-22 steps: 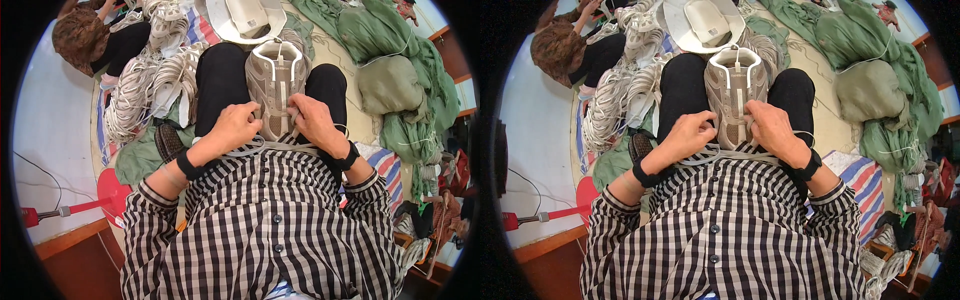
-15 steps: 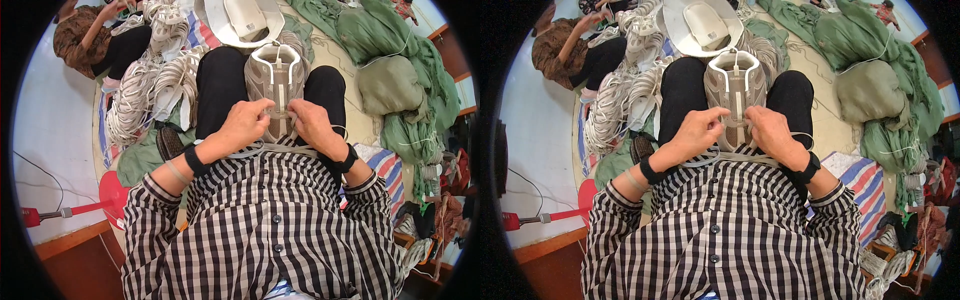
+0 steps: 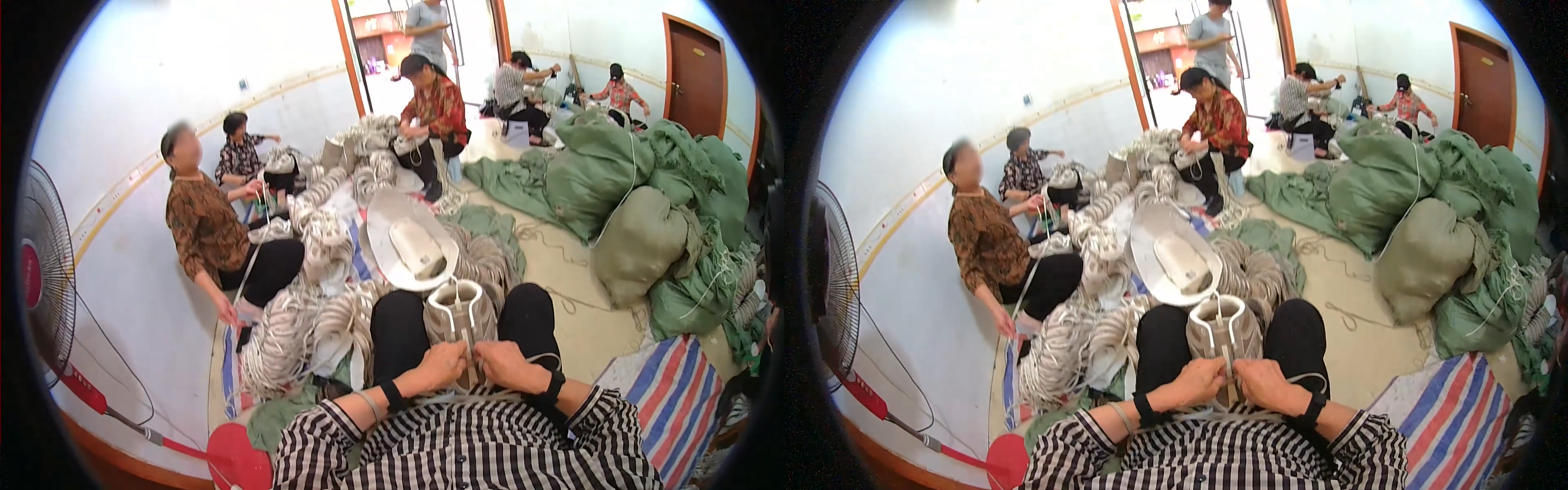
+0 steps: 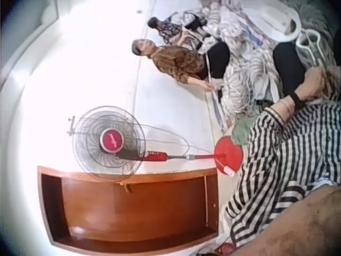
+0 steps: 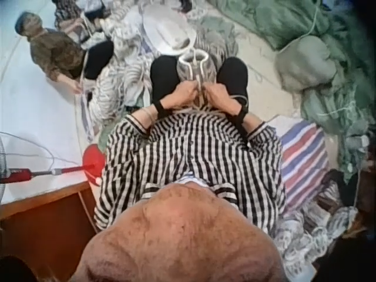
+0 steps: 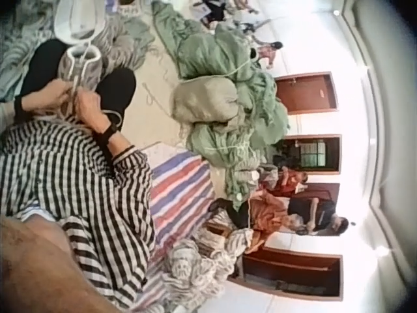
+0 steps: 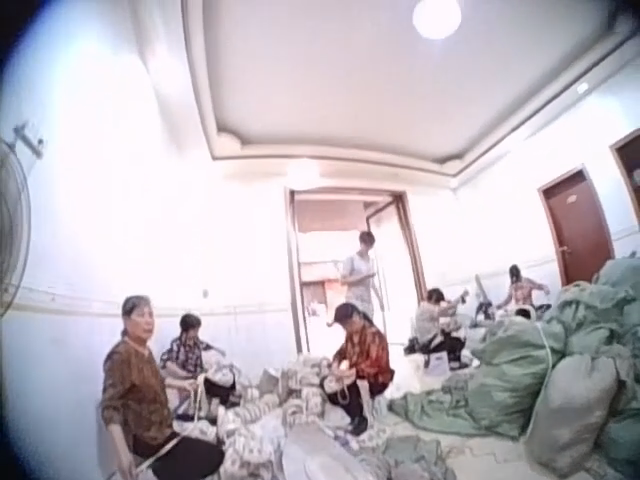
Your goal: The recorder is lacing a shoe while sitting in a room with other workers who are also preparing shoe components.
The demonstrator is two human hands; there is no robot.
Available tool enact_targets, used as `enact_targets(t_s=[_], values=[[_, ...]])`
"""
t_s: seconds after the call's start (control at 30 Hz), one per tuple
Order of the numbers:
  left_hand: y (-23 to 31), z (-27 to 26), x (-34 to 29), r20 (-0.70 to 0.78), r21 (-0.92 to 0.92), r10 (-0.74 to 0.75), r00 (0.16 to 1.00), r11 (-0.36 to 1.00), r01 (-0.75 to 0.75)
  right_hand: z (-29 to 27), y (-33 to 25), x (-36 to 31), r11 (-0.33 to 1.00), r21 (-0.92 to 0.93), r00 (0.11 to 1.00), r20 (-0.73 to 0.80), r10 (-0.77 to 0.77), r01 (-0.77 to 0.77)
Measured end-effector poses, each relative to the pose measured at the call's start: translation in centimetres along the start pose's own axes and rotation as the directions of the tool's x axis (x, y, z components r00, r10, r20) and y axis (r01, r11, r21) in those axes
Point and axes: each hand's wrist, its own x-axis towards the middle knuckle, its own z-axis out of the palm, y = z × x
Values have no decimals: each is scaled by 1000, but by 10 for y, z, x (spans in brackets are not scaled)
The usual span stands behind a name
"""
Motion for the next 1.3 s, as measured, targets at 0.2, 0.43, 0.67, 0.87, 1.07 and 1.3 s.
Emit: enact_targets(t_s=[0.2,0.43,0.67,0.87,1.07,1.3], values=[[-8,-1,7,138,-163,-28,990,985,50,-5,-2,0,992,38,990,87,114,-117],[-7,-13,-22,32,68,117,993,991,-119,-11,-5,1,967,193,975,176,133,-167],[-45,-75,-103,-147,283,-34,988,956,75,-37,-31,-4,920,391,934,336,-121,-21],[-112,-130,-190,-430,373,-70,900,894,247,-94,-75,-16,700,641,843,528,-105,-314],[-161,-151,-250,-607,343,-187,772,815,468,-182,-111,-49,281,951,991,136,-18,-126],[-234,-179,-306,-795,290,-204,571,699,654,-258,-57,-87,267,825,775,-562,288,499]])
